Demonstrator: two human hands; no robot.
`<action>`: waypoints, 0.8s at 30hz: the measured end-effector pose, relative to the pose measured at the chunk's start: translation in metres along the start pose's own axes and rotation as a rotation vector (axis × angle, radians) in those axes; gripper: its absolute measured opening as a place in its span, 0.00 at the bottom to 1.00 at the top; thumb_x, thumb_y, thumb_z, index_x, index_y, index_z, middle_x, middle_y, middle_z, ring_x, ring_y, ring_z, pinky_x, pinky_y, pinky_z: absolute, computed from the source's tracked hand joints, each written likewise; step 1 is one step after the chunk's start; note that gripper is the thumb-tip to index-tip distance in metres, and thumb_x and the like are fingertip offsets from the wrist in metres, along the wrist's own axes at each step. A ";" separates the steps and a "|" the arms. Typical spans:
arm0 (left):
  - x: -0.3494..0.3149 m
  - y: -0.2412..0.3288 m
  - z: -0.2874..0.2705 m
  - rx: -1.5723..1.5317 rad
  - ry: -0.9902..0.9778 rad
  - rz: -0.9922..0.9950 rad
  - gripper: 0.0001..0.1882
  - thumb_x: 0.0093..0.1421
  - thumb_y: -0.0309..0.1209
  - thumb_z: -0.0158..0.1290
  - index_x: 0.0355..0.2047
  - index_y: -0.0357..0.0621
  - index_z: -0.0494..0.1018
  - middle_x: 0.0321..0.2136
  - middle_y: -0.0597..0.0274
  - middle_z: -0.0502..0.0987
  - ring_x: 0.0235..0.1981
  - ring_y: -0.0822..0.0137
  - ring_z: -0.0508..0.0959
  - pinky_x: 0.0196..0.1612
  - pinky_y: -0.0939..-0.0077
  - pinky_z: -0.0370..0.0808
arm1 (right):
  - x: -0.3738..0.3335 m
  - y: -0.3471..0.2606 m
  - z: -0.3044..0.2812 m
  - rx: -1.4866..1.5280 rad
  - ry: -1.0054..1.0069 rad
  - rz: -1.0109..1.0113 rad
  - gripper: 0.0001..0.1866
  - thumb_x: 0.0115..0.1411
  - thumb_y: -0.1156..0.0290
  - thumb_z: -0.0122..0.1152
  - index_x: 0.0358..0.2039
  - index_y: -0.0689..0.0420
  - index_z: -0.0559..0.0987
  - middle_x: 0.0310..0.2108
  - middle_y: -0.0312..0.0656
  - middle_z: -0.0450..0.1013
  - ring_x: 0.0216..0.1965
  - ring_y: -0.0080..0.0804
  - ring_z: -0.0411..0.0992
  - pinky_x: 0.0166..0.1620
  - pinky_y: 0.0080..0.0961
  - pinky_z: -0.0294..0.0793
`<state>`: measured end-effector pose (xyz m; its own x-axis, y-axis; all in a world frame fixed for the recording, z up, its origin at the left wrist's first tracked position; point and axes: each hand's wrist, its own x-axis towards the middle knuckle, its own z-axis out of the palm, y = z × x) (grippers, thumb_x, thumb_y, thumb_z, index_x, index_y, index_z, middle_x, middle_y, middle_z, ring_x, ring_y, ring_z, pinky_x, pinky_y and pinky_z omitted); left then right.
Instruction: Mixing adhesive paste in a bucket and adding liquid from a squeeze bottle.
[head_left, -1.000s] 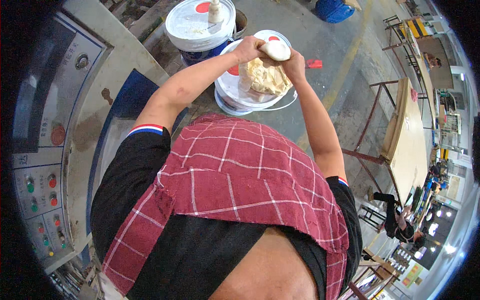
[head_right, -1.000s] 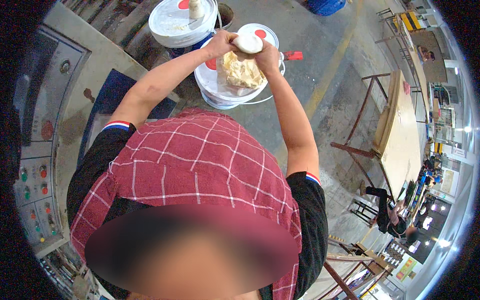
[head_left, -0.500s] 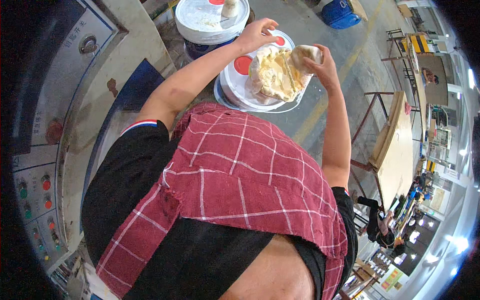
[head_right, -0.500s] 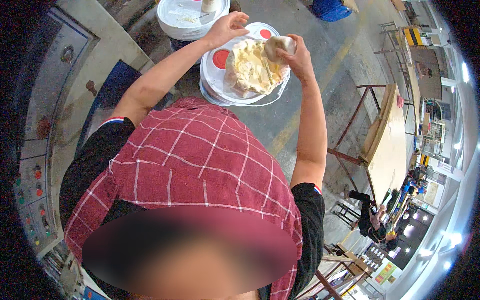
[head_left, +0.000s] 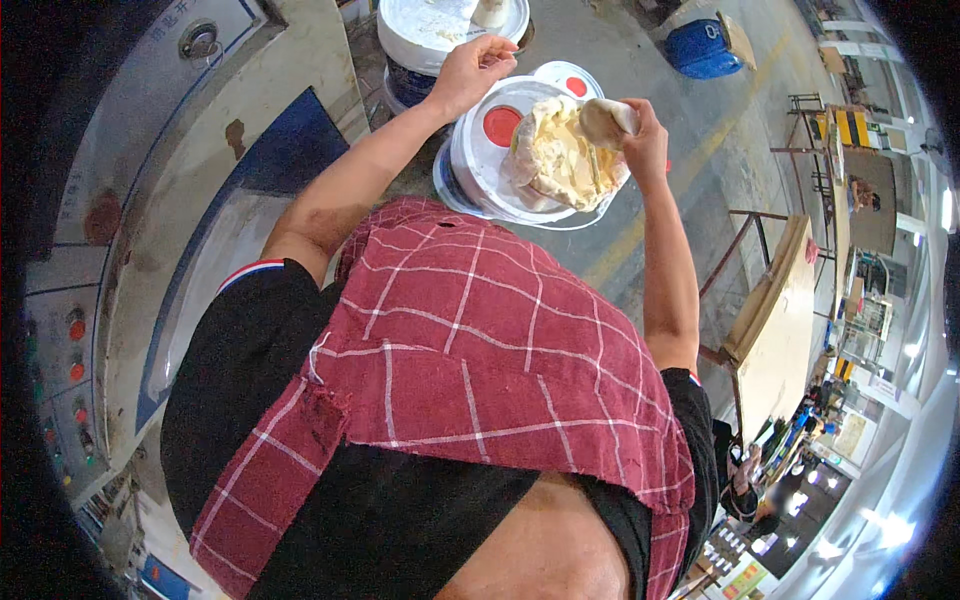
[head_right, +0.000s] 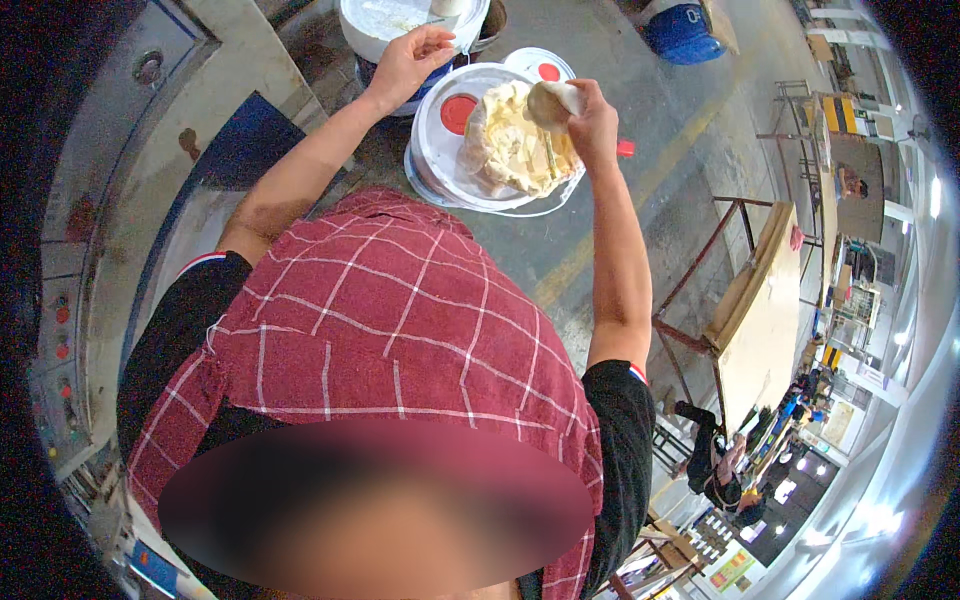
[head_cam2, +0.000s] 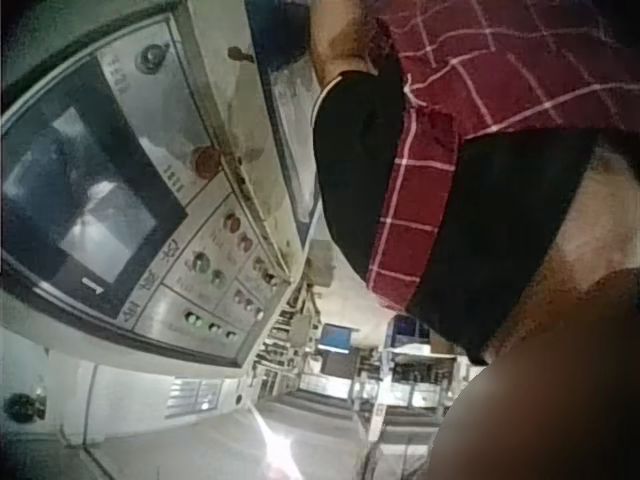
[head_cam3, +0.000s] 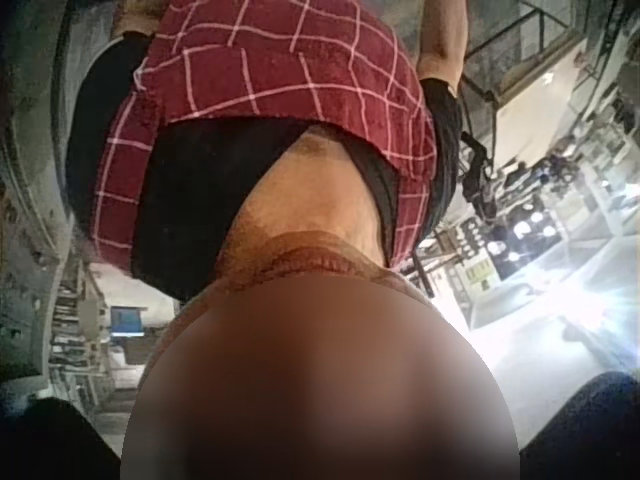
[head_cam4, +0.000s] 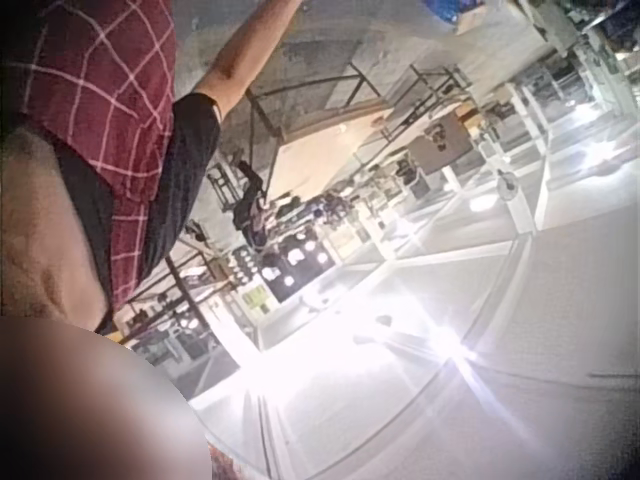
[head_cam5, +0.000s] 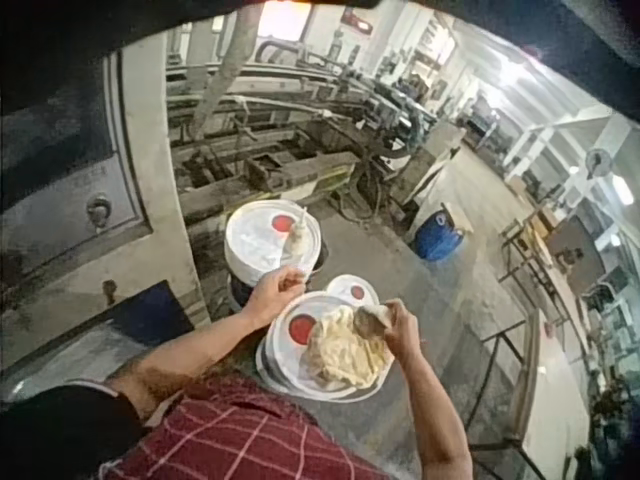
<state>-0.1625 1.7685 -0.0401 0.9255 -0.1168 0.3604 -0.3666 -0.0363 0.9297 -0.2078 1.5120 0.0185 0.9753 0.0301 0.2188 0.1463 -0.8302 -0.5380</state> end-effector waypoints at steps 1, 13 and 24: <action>0.000 -0.002 -0.001 0.001 0.003 -0.002 0.12 0.51 0.30 0.51 0.36 0.39 0.70 0.27 0.62 0.74 0.28 0.75 0.72 0.35 0.81 0.70 | -0.005 -0.001 0.003 -0.063 -0.016 -0.035 0.18 0.40 0.80 0.51 0.36 0.55 0.69 0.30 0.50 0.71 0.35 0.46 0.70 0.38 0.31 0.68; -0.014 -0.002 -0.015 -0.043 0.043 -0.016 0.11 0.51 0.29 0.51 0.35 0.38 0.71 0.26 0.63 0.74 0.29 0.77 0.72 0.34 0.83 0.69 | -0.013 0.022 -0.001 0.340 0.078 0.143 0.15 0.42 0.75 0.56 0.35 0.55 0.72 0.32 0.51 0.71 0.36 0.46 0.70 0.38 0.31 0.68; -0.023 0.013 -0.027 -0.078 0.092 -0.101 0.10 0.52 0.28 0.50 0.35 0.37 0.70 0.26 0.67 0.73 0.27 0.78 0.71 0.34 0.86 0.68 | -0.027 0.032 0.015 -0.014 0.009 0.203 0.16 0.45 0.69 0.58 0.36 0.57 0.71 0.32 0.48 0.72 0.35 0.39 0.71 0.38 0.27 0.68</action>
<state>-0.1861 1.7979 -0.0338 0.9633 -0.0254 0.2671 -0.2662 0.0348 0.9633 -0.2271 1.4933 -0.0170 0.9831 -0.1434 0.1142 -0.0555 -0.8265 -0.5602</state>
